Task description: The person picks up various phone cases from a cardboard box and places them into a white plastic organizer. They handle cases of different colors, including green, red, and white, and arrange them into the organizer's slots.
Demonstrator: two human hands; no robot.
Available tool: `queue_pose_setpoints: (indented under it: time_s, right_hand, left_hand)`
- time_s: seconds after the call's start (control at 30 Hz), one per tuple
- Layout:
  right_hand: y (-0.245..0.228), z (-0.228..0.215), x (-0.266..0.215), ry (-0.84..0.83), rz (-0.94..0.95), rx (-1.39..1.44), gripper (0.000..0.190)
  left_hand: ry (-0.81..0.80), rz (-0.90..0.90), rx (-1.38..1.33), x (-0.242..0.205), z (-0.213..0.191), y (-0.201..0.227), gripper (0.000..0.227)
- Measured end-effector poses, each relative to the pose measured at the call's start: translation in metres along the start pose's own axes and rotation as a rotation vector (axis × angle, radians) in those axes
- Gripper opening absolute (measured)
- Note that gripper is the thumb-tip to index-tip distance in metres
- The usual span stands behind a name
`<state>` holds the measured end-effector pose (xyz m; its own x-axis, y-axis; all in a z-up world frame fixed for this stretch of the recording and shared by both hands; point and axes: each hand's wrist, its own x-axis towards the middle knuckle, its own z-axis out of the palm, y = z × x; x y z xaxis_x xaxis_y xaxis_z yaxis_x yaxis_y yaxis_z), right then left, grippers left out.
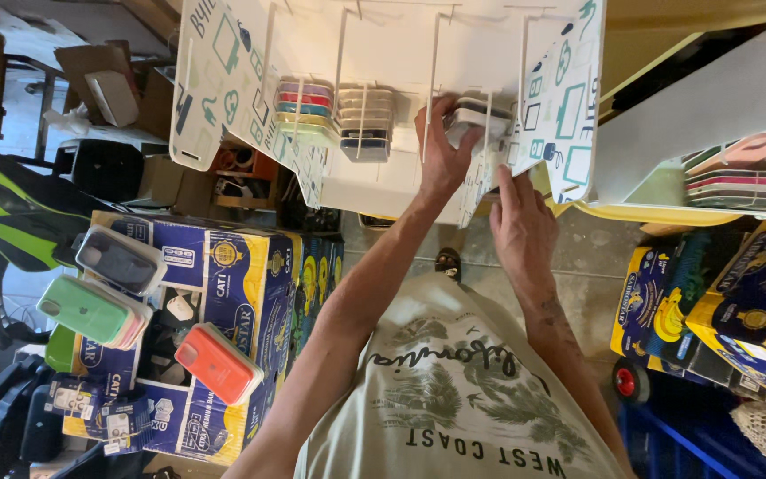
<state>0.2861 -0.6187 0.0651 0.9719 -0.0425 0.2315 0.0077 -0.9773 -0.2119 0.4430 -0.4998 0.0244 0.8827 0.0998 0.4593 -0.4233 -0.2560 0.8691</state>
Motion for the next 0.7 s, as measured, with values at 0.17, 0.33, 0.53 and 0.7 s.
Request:
queue_pose_setpoints:
  time_s: [0.17, 0.33, 0.53, 0.7]
  right_hand:
    - [-0.009, -0.01, 0.003, -0.02, -0.003, 0.082, 0.054]
    - [-0.012, -0.013, 0.004, -0.036, -0.008, 0.088, 0.052]
    - [-0.016, -0.019, 0.008, -0.027, 0.001, 0.11, 0.051]
    - [-0.016, -0.022, 0.007, -0.042, 0.031, 0.103, 0.048]
  left_hand:
    - [-0.017, 0.056, 0.178, -0.007, -0.01, -0.002, 0.083]
    - [-0.028, 0.035, 0.185, -0.006, -0.011, -0.008, 0.074]
    - [-0.017, -0.144, 0.122, -0.004, -0.007, -0.002, 0.061]
    - [-0.009, -0.247, 0.01, -0.007, -0.011, -0.013, 0.055]
